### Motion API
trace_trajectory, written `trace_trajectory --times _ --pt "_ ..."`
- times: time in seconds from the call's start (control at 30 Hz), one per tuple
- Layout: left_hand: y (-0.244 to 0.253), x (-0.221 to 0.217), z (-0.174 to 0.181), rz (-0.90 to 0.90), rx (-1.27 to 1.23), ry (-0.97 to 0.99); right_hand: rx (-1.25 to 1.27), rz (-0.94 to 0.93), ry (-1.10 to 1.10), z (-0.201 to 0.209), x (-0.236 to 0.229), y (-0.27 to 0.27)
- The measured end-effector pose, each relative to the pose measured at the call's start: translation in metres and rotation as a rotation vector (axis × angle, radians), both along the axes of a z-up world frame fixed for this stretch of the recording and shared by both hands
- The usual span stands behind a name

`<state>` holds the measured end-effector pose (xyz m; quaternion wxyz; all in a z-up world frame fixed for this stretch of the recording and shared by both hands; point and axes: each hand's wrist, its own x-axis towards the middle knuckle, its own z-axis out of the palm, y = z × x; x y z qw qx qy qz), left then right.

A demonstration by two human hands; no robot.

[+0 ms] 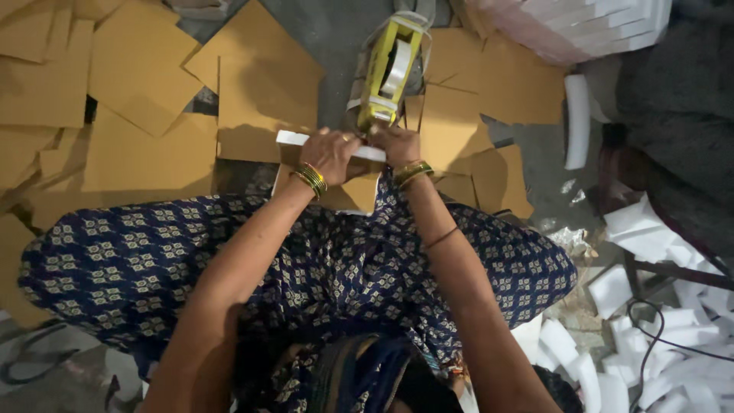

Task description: The person sits on the floor and assembles small rectangular boxes by folding white foam inserts onto brown cardboard bases. They use a handheld tape dispenser to secure the foam pieces to the cardboard, repeating the process for multiple units.

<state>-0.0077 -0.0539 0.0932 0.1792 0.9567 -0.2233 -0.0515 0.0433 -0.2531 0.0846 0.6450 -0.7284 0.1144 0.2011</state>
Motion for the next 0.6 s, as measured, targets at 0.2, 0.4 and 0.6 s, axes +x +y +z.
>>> trace_trajectory --times 0.2,0.4,0.6 --pt "-0.006 -0.008 0.015 0.012 -0.054 -0.024 0.192 0.099 0.580 0.011 -0.007 -0.004" --pt "-0.004 -0.010 0.042 0.067 -0.080 0.120 0.101 0.184 0.636 -0.013 -0.008 -0.022" --pt "0.002 -0.008 0.047 0.061 0.005 0.223 -0.533 0.401 0.089 -0.021 -0.013 -0.042"
